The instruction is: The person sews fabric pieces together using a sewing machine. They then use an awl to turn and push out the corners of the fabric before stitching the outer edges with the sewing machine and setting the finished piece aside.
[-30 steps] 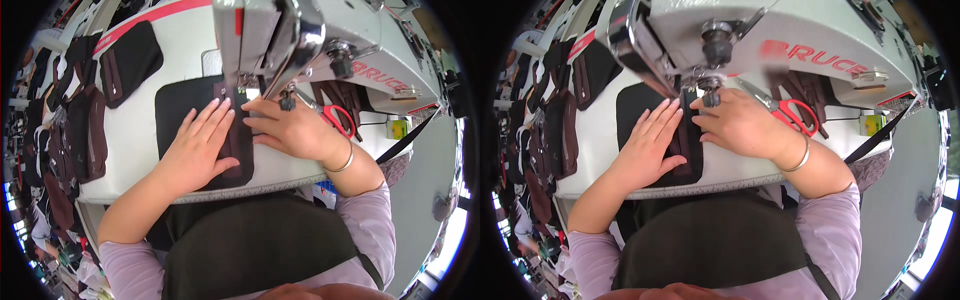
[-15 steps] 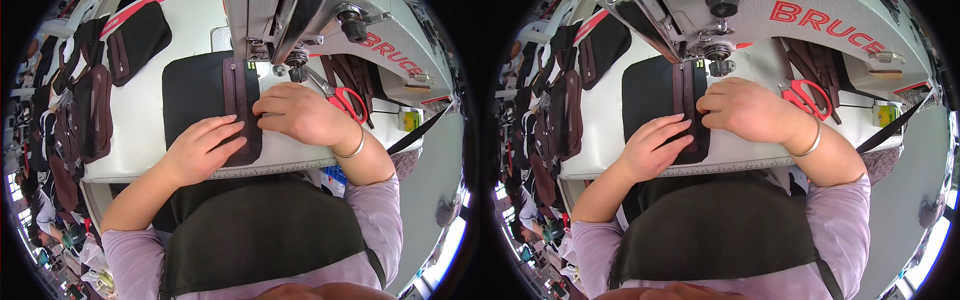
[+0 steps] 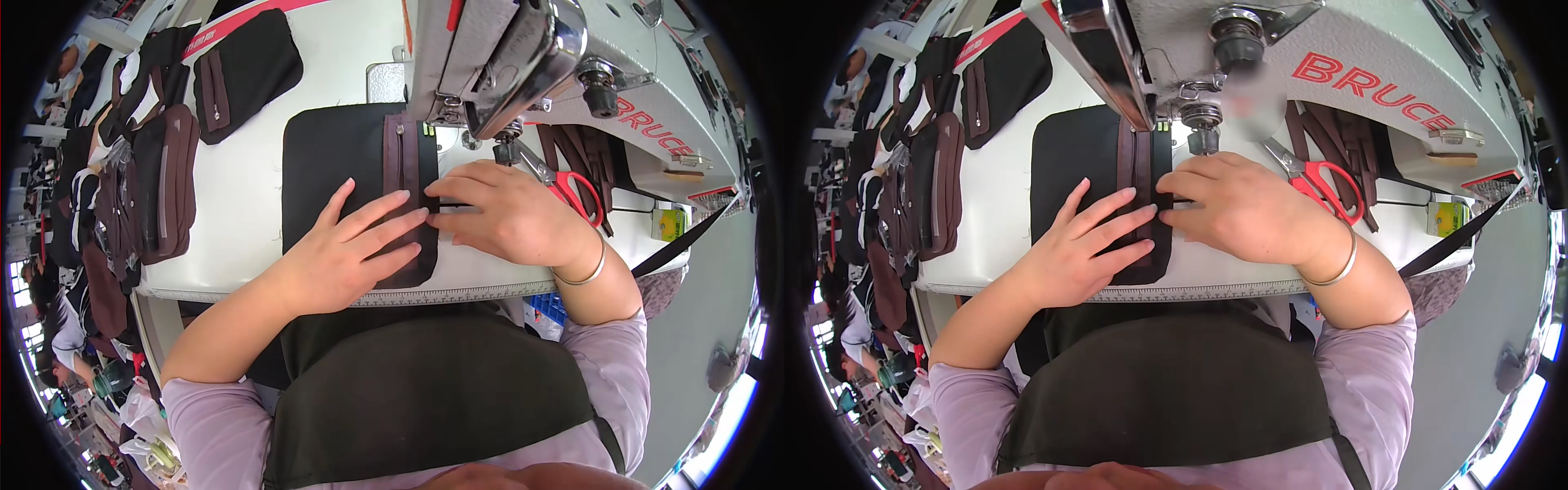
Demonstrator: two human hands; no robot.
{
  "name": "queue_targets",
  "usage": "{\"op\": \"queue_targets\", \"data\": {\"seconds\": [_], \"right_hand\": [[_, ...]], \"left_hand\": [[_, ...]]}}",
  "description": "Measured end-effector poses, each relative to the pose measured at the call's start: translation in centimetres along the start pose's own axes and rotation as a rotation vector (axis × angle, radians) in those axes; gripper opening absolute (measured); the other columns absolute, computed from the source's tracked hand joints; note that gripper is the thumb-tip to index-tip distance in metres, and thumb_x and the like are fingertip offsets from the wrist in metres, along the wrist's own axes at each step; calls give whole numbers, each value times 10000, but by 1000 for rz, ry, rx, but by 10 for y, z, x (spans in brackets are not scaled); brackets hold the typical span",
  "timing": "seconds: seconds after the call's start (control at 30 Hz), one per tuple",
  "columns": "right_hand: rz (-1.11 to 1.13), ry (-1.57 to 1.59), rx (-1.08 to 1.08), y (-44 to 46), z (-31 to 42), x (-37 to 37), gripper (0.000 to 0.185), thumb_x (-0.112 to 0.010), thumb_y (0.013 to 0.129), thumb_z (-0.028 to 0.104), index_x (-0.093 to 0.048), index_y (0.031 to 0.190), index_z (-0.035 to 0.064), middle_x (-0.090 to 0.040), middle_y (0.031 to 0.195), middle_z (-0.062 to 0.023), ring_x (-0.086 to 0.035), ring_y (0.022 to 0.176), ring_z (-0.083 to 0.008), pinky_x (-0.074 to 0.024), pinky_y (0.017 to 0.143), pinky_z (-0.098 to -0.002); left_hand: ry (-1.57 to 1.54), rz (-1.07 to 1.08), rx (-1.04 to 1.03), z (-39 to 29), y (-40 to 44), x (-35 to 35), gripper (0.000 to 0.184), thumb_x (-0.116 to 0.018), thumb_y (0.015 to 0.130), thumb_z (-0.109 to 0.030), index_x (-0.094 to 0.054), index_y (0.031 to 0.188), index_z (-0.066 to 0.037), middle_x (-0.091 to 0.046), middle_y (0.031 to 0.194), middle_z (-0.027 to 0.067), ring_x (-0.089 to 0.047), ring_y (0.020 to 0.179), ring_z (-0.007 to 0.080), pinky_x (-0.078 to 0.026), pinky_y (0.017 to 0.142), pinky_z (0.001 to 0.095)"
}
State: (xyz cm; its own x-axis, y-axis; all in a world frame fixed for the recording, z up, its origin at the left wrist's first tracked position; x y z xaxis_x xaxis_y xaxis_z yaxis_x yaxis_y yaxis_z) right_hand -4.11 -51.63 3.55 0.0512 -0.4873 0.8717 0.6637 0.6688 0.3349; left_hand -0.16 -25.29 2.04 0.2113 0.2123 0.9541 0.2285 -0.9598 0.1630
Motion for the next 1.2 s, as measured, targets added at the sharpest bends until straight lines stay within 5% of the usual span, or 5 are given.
{"op": "queue_targets", "data": {"seconds": [0.33,0.67,0.97,1.2], "right_hand": [[119,-24,-81,-3,1,6,387,-818,689,173,-753,1067,122,-655,1224,-55,-605,1120,-281,-559,820,-386],[106,-107,-154,2,-5,8,401,-808,715,176,-743,1110,157,-645,1270,2,-602,1144,-230,-567,787,-326],[79,-107,-367,2,-27,5,409,-794,761,110,-731,1164,138,-658,1284,-47,-647,1063,-290,-540,911,-412],[-8,-150,-157,4,-26,1,479,-821,678,71,-720,1146,59,-651,1280,-52,-618,1181,-283,-522,972,-420]], "left_hand": [[-121,32,32,2,-4,-6,587,-749,707,-52,-660,1274,-175,-507,1472,60,-418,1427,299,-296,1146,649],[-62,-8,10,20,6,-6,464,-725,809,-149,-655,1267,-172,-522,1433,44,-423,1416,269,-316,1145,623],[-28,-18,-2,50,27,-2,522,-735,791,-101,-634,1297,-181,-510,1433,36,-412,1418,262,-334,1141,618],[51,-13,-29,44,28,1,410,-650,840,-77,-662,1247,-127,-572,1367,42,-468,1374,250,-349,1163,528]]}}
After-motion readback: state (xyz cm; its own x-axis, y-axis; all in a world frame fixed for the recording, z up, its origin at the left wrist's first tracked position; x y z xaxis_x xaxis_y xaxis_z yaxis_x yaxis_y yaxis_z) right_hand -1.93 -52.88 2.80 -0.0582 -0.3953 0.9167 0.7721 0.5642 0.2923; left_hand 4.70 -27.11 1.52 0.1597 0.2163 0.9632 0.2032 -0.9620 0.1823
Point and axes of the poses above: each hand's wrist, its own y-axis towards the middle knuckle, its own x-axis out of the back of the hand, z = x × y, the point moved 1 cm from there along y, towards the middle knuckle
